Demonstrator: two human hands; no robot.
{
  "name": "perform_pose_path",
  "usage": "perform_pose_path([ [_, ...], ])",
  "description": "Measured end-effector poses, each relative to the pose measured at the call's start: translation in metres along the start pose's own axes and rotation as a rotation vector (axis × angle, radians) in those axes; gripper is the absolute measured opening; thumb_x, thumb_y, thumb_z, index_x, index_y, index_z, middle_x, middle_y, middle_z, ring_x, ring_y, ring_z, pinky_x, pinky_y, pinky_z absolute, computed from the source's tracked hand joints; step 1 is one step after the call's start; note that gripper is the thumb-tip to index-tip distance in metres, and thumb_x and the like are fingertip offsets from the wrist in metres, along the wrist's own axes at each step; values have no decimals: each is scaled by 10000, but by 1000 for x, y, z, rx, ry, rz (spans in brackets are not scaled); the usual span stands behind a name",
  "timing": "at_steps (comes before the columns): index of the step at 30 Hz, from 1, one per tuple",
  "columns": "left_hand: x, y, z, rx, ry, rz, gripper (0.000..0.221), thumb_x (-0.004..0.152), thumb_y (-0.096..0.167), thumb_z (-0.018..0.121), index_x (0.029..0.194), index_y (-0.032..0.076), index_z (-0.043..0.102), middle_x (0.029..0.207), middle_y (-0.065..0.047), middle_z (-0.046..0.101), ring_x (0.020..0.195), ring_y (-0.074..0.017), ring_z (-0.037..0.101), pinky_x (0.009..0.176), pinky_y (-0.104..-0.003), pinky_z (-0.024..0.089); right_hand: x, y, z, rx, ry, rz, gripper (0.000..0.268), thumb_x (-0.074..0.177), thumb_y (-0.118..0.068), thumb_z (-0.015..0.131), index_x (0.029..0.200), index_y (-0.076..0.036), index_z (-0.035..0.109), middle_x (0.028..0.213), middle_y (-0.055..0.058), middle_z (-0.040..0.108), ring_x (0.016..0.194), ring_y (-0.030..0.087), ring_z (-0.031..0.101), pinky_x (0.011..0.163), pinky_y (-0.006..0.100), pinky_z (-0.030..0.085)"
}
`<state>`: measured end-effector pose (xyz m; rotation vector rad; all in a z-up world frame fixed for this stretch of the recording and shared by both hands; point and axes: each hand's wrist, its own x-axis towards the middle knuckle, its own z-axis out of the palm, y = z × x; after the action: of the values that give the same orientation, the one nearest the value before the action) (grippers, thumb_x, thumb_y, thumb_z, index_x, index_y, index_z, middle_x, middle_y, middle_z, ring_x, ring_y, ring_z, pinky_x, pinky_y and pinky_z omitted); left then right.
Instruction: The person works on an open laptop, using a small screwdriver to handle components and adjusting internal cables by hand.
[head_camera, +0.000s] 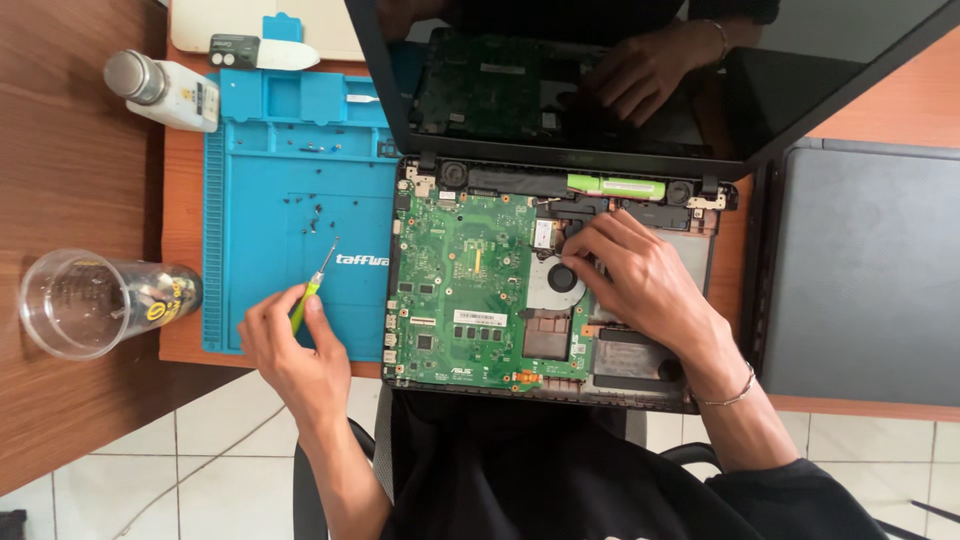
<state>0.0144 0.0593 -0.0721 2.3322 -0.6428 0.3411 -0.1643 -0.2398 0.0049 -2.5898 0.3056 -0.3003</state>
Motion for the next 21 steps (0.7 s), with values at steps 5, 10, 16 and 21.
perform_pose_path([
  [5,-2,-2,1,46,-34,-15,134,1038,102,708,1167,76,688,1157,-93,615,1127,-312,562,1010,-468,420,-1,2,-1,41,3,17,154,877,-108,767,996,-15,733,961,103,668,900,280,638,785,402,554],
  [10,-4,-8,1,19,-37,-28,145,1038,100,713,1180,91,688,1183,-97,597,1162,-320,558,1036,-470,422,-3,5,-1,56,-3,4,205,806,-115,787,978,-7,756,987,102,671,930,275,644,805,387,562],
  [16,-6,-16,1,95,-31,-57,146,1032,93,736,1174,97,700,1166,-89,600,1163,-329,540,1005,-487,395,-5,10,1,82,-9,1,115,880,-72,742,964,-1,708,994,94,663,903,275,622,810,397,548],
  [21,-6,-20,-1,104,-32,-63,159,1031,94,739,1184,101,695,1168,-81,596,1173,-321,536,1042,-487,397,-5,11,0,129,34,8,96,922,-31,691,987,5,630,974,115,623,920,295,615,821,415,526],
])
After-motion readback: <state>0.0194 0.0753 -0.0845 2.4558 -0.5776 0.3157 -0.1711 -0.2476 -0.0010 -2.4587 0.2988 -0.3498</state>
